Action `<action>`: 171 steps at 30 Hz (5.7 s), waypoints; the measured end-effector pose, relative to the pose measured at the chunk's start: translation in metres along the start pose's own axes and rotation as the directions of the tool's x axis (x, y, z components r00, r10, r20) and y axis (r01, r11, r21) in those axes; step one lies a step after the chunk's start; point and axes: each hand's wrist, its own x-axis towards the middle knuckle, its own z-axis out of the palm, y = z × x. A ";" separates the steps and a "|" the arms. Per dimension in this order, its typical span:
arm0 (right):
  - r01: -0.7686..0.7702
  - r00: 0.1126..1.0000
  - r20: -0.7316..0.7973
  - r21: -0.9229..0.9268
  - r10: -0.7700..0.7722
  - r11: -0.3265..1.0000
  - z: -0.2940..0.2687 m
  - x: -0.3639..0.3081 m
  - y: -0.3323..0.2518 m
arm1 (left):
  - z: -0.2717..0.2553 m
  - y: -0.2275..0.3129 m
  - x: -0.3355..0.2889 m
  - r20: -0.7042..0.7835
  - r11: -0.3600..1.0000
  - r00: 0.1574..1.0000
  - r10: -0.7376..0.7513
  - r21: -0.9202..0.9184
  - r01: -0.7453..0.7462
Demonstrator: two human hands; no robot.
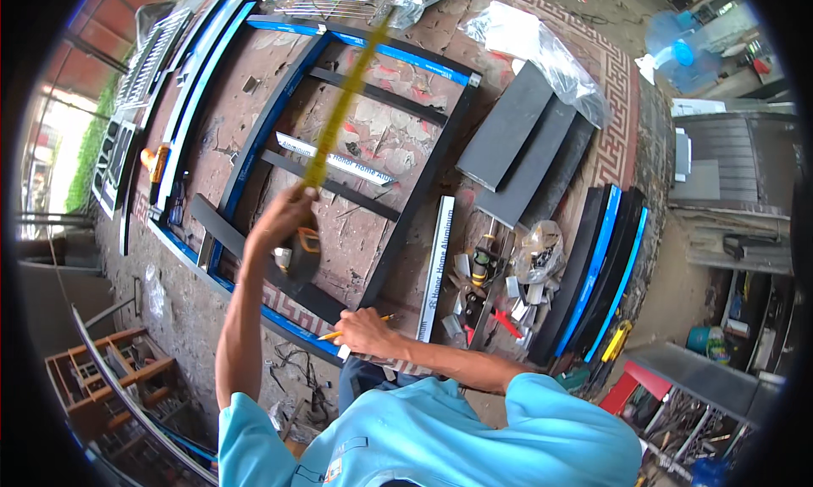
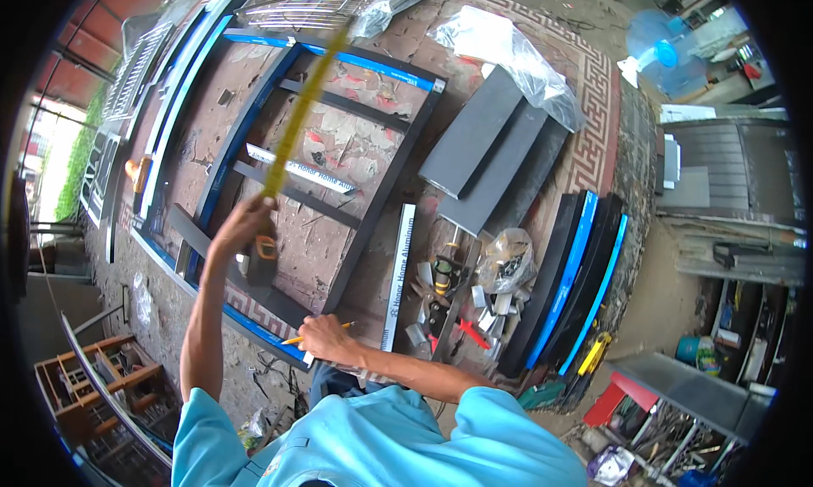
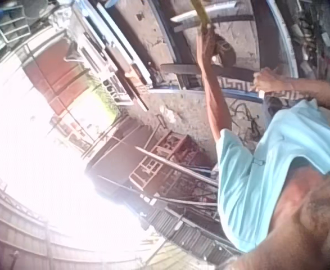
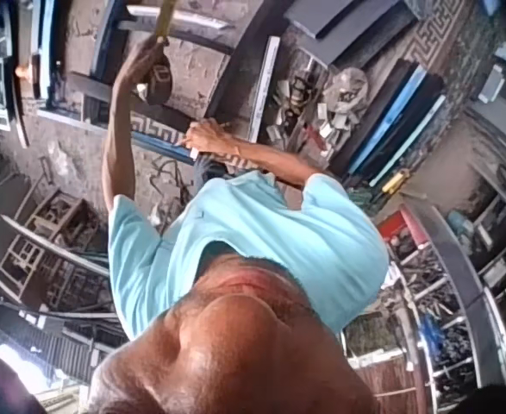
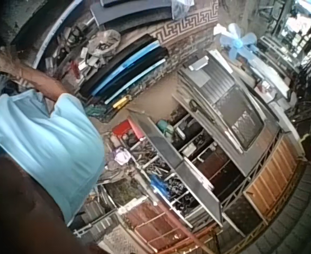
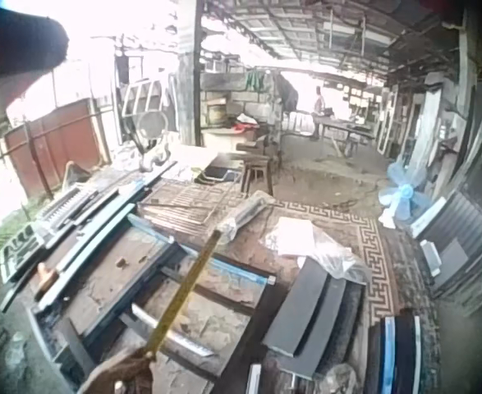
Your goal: Measure, mark, and assemble components for an aluminum frame using tools on a workshop table.
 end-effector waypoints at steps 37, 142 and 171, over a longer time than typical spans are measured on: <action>-0.038 0.963 0.246 0.539 -0.114 0.841 -0.316 0.069 0.216 | 0.176 0.021 -0.006 -0.140 0.958 0.953 -0.270 0.062 0.281; 0.473 0.872 -0.017 0.294 -0.490 0.831 -0.246 0.074 0.223 | 0.169 0.010 0.005 -0.037 0.945 0.951 -0.308 0.104 0.310; 0.505 0.857 -0.016 0.219 -0.514 0.835 -0.244 0.073 0.221 | 0.168 0.011 0.007 -0.008 0.939 0.941 -0.338 0.063 0.338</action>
